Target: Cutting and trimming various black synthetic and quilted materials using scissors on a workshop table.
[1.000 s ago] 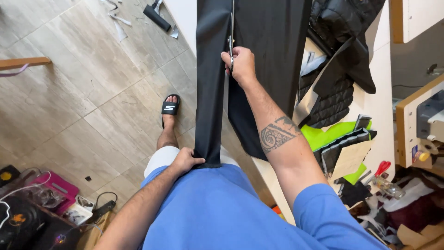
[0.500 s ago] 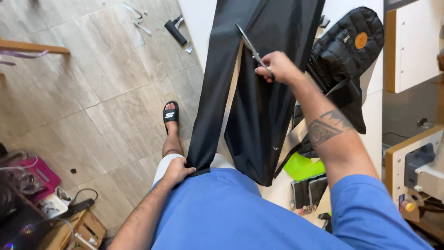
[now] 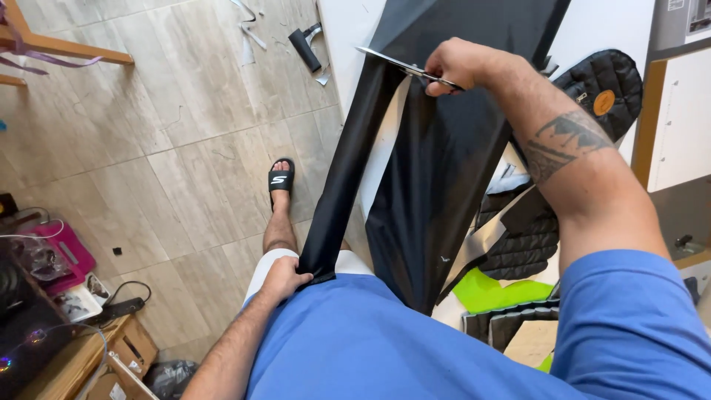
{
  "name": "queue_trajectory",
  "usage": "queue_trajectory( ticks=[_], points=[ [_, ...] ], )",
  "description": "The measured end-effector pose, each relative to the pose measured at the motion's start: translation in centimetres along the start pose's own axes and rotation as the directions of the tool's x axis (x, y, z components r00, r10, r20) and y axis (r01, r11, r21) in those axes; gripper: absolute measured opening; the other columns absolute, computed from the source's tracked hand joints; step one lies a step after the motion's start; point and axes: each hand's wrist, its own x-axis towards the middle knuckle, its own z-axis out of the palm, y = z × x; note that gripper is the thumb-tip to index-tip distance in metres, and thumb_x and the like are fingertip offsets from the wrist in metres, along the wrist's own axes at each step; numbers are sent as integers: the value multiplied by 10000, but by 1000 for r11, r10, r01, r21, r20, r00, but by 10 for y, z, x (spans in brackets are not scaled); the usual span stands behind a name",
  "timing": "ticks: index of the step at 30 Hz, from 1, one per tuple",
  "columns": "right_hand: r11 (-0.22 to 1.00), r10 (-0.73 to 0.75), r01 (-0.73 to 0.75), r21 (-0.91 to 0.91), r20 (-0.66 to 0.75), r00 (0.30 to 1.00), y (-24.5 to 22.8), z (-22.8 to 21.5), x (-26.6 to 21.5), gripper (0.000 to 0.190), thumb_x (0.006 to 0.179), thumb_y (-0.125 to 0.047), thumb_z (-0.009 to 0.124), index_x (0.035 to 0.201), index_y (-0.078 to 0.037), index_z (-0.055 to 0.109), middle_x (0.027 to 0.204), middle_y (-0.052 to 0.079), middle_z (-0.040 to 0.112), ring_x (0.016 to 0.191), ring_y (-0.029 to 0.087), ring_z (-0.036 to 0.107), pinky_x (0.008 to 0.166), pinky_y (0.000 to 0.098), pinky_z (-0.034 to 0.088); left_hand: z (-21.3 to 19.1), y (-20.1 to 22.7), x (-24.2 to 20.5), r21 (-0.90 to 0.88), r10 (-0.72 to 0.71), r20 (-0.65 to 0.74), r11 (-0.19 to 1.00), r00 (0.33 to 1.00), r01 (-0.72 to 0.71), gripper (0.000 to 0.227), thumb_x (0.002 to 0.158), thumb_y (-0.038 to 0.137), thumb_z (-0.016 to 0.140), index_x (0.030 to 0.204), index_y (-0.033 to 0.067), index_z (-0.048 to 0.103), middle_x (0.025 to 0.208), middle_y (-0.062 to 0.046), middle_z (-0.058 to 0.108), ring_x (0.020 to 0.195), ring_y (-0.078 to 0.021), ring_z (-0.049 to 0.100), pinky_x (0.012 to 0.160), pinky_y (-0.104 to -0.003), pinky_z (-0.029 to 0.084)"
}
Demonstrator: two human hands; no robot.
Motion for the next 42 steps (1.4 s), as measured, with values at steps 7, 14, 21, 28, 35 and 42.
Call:
queue_trajectory(
  ticks=[7, 14, 21, 28, 35, 42],
  points=[
    [916, -145, 248, 315, -316, 938, -50, 5, -32, 96, 888, -136, 733, 862, -71, 667, 629, 20, 634, 529, 98, 553, 521, 264, 430, -44, 36, -23, -385, 59, 5, 921, 998, -53, 276, 783, 161, 860, 653, 126, 619, 610, 42, 572, 557, -87, 500, 506, -291, 385],
    [693, 96, 411, 592, -641, 762, 3, 69, -153, 75, 932, -138, 665, 967, -72, 661, 639, 18, 596, 556, 80, 577, 535, 206, 419, -77, 76, -20, 52, 491, -49, 871, 870, -488, 238, 723, 281, 794, 784, 75, 690, 995, -71, 593, 932, -249, 598, 861, -385, 434],
    [191, 735, 772, 607, -609, 297, 56, 288, -259, 299, 909, -235, 699, 1012, 39, 641, 507, 78, 412, 428, 161, 537, 471, 304, 529, -50, 250, -23, 11, 928, -87, 365, 362, -931, 258, 726, 226, 770, 927, 71, 724, 1288, -206, 516, 1122, -435, 622, 936, -444, 546],
    [12, 933, 776, 631, -287, 219, -6, 513, -327, 307, 964, -254, 671, 1032, 41, 618, 552, 53, 409, 423, 166, 523, 458, 306, 506, 93, 420, -28, 88, 983, 151, 92, 104, -992, 318, 699, 189, 776, 888, -65, 745, 1507, -331, 411, 1298, -519, 551, 1000, -512, 548],
    [-54, 987, 796, 603, -87, 133, -60, 612, -370, 225, 975, -202, 651, 1035, 13, 626, 576, 25, 365, 449, 128, 475, 465, 293, 486, 268, 441, -30, -77, 922, 350, 206, 167, -975, 377, 737, 337, 777, 987, 55, 778, 1643, -128, 300, 1167, -410, 695, 992, -460, 618],
    [-102, 971, 792, 601, -112, 209, -104, 625, -347, 247, 952, -155, 671, 1032, 74, 625, 585, 89, 418, 482, 178, 519, 457, 328, 508, 181, 329, -29, 170, 898, 344, 227, 274, -959, 512, 874, 510, 724, 1184, 106, 677, 1213, -76, 631, 1073, -330, 696, 868, -450, 583]
  ],
)
